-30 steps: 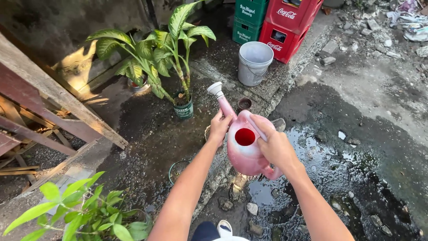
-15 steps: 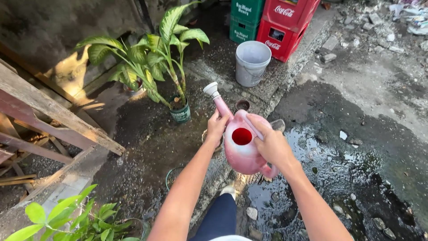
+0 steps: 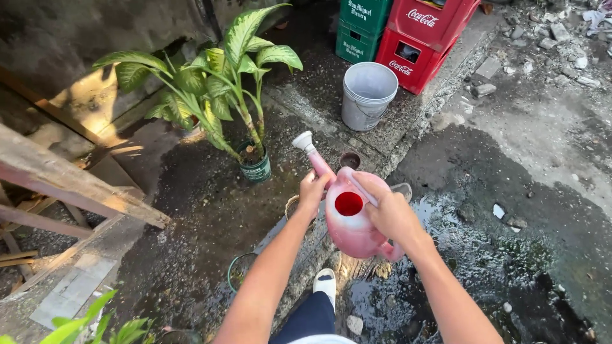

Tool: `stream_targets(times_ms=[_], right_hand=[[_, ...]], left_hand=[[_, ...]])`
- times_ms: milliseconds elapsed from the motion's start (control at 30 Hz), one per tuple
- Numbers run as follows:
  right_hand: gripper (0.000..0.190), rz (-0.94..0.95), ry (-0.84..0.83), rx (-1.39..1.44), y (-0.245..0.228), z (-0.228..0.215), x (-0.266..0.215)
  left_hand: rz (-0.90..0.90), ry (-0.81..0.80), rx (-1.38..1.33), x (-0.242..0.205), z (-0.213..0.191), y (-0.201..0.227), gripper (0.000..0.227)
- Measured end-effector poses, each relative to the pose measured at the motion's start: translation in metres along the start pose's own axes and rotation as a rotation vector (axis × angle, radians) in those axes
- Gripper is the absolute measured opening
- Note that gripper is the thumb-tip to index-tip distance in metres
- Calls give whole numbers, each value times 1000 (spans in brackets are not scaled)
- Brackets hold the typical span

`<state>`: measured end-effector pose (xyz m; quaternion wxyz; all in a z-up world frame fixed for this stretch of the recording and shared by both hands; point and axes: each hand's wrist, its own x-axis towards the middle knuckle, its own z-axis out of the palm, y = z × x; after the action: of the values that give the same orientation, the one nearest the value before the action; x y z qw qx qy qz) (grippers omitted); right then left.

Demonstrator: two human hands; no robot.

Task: Watering various potted plants using a watering can in an outdoor area

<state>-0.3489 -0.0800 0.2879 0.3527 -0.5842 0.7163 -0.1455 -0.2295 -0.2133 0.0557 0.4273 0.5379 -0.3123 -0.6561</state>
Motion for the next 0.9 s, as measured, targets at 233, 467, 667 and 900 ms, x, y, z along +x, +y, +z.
stream_targets(times_ms=[233, 467, 667, 900], right_hand=[[64, 82, 47, -138, 0, -24, 60], [62, -19, 70, -188, 12, -34, 126], [66, -115, 8, -240, 28, -39, 173], [67, -238, -94, -236, 42, -43, 229]], left_hand=[[21, 88, 32, 85, 23, 14, 79], [87, 166, 9, 117, 30, 54, 81], [49, 272, 33, 102, 33, 83, 84], [7, 428, 23, 140, 22, 58, 80]])
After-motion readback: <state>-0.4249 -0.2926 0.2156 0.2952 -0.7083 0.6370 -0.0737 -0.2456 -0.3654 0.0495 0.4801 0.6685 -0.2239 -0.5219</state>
